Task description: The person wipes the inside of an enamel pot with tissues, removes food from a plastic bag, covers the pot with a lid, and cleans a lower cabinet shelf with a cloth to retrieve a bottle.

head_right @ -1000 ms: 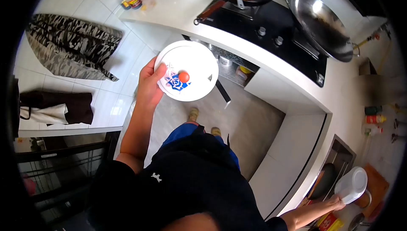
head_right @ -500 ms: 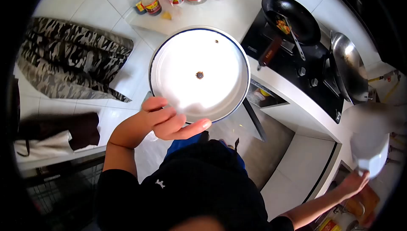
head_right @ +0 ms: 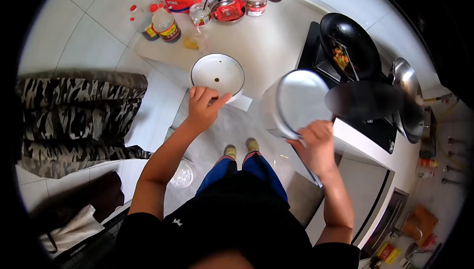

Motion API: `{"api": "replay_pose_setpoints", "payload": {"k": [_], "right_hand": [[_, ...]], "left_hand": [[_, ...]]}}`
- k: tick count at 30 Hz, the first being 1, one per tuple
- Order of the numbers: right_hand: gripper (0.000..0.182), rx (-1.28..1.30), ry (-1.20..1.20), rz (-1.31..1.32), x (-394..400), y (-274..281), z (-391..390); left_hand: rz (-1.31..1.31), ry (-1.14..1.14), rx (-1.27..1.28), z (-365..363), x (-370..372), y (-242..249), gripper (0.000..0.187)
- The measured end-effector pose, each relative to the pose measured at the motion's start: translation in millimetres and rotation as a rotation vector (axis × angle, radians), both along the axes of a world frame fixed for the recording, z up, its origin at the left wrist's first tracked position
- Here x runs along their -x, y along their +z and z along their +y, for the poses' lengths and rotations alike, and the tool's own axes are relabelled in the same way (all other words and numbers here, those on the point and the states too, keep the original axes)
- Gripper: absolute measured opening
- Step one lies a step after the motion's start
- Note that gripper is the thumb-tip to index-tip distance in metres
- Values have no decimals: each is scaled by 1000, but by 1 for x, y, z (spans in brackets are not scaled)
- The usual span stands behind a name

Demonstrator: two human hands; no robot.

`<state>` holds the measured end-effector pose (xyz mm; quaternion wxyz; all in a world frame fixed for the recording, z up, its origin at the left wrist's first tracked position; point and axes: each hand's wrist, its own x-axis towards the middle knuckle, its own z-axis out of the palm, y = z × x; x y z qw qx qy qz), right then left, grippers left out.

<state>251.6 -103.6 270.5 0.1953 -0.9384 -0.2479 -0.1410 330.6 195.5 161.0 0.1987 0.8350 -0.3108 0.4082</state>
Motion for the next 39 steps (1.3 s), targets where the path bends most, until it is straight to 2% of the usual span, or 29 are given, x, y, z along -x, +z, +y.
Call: {"api": "replay_pose_setpoints", "payload": {"k": [3, 8, 14, 20, 26, 32, 33, 34, 36, 37, 38, 39], "right_hand": [[25, 102, 118, 33, -44, -37, 14], [18, 170, 201, 44, -103, -75, 17], [17, 138, 182, 103, -134, -86, 23], [21, 50, 118, 137, -143, -95, 32], [14, 49, 68, 141, -150, -107, 38], [15, 179, 0, 47, -152, -111, 45], [17, 216, -12, 14, -152, -114, 44], [20, 248, -11, -25, -151, -116, 40], [39, 229, -52, -51, -142, -112, 35], [57, 231, -78, -70, -136, -105, 37], [68, 262, -82, -82, -130, -102, 37], [70, 314, -70, -150, -124, -100, 34]], "left_hand": [[78, 44, 33, -14, -49, -27, 27], [180, 72, 0, -36, -123, -55, 31], [251, 111, 24, -55, -175, -89, 30], [245, 135, 51, -62, -195, -100, 29], [294, 101, 43, -56, -209, -99, 31], [325, 109, -46, -39, -204, -92, 33], [289, 137, -69, -38, -203, -91, 30], [368, 145, -7, -40, -200, -84, 25], [565, 122, 132, -36, -184, -64, 19], [661, 161, 152, -32, -160, -50, 22], [470, 308, -35, -31, -138, -66, 26], [220, 416, -1, -33, -115, -86, 32]]}}
